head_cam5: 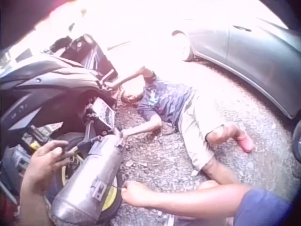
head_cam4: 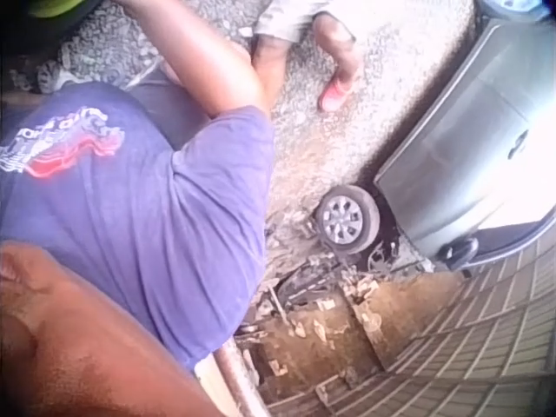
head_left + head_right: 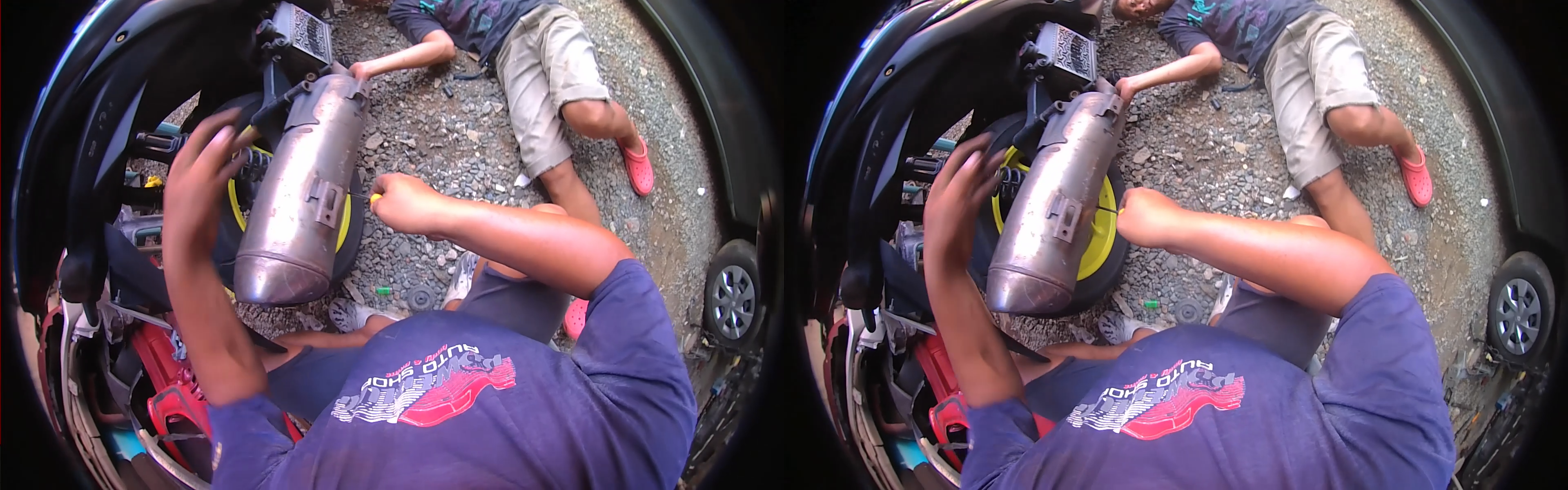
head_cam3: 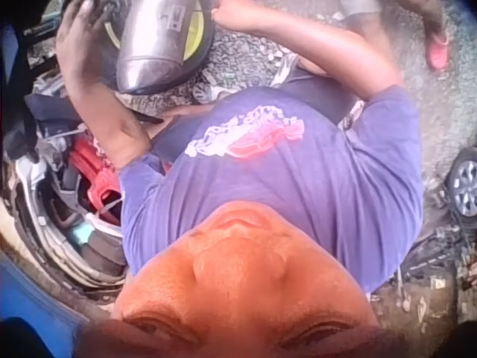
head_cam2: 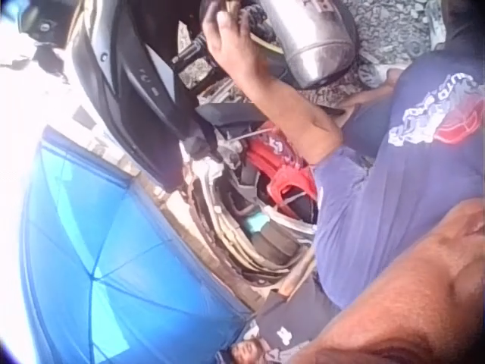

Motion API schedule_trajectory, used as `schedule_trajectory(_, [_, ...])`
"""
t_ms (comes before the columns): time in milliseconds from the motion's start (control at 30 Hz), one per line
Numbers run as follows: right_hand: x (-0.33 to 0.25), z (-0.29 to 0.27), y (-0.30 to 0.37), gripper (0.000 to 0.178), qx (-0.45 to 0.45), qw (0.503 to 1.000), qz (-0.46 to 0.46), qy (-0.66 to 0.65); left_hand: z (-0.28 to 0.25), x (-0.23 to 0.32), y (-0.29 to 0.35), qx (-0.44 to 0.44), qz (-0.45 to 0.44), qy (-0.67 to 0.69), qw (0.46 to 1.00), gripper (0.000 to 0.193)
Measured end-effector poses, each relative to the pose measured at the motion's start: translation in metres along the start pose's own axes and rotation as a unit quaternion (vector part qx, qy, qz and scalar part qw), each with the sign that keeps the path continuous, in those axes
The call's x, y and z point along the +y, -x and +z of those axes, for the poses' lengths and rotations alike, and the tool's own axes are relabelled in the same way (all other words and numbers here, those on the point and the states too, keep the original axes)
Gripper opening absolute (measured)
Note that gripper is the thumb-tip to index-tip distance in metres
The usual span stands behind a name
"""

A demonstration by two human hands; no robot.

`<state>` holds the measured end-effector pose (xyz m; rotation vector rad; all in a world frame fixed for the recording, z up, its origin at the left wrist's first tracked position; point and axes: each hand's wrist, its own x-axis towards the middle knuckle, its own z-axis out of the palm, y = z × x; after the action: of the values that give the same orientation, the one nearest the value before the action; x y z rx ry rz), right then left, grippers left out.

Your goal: Removing or securing the exhaust pipe and heat shield on a motorcycle.

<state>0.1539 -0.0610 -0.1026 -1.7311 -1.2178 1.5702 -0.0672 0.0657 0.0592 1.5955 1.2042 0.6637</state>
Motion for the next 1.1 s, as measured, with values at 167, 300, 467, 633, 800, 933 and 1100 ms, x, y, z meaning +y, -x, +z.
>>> schedule_trajectory(167, [0.015, 0.014, -0.021, 0.039, 0.023, 0.999, -0.010, -0.021, -0.017, -0.118, 0.160, 0.212, 0.038, 0.119, 0.969, 0.045])
schedule_trajectory(300, [0.004, 0.018, -0.013, 0.043, 0.026, 0.999, -0.014, -0.017, 0.072, -0.183, 0.227, 0.070, -0.299, 0.191, 0.932, 0.057])
schedule_trajectory(467, [0.011, 0.019, -0.014, 0.050, 0.068, 0.997, 0.007, -0.022, 0.143, -0.193, 0.107, -0.056, -0.212, 0.467, 0.857, 0.055])
schedule_trajectory(633, [0.003, 0.018, -0.005, 0.058, 0.132, 0.991, 0.002, -0.010, 0.182, -0.162, 0.063, -0.104, -0.178, 0.605, 0.770, 0.049])
schedule_trajectory(800, [0.009, 0.017, -0.001, 0.055, 0.190, 0.980, -0.040, -0.043, 0.181, -0.173, 0.056, -0.082, -0.202, 0.643, 0.735, 0.029])
schedule_trajectory(933, [0.016, 0.016, -0.004, 0.052, 0.225, 0.969, -0.099, -0.010, 0.173, -0.198, 0.054, -0.040, -0.194, 0.657, 0.728, 0.040])
schedule_trajectory(1100, [0.020, -0.022, -0.021, 0.030, 0.173, 0.969, -0.074, -0.163, 0.180, -0.176, 0.064, -0.056, -0.184, 0.701, 0.686, 0.009])
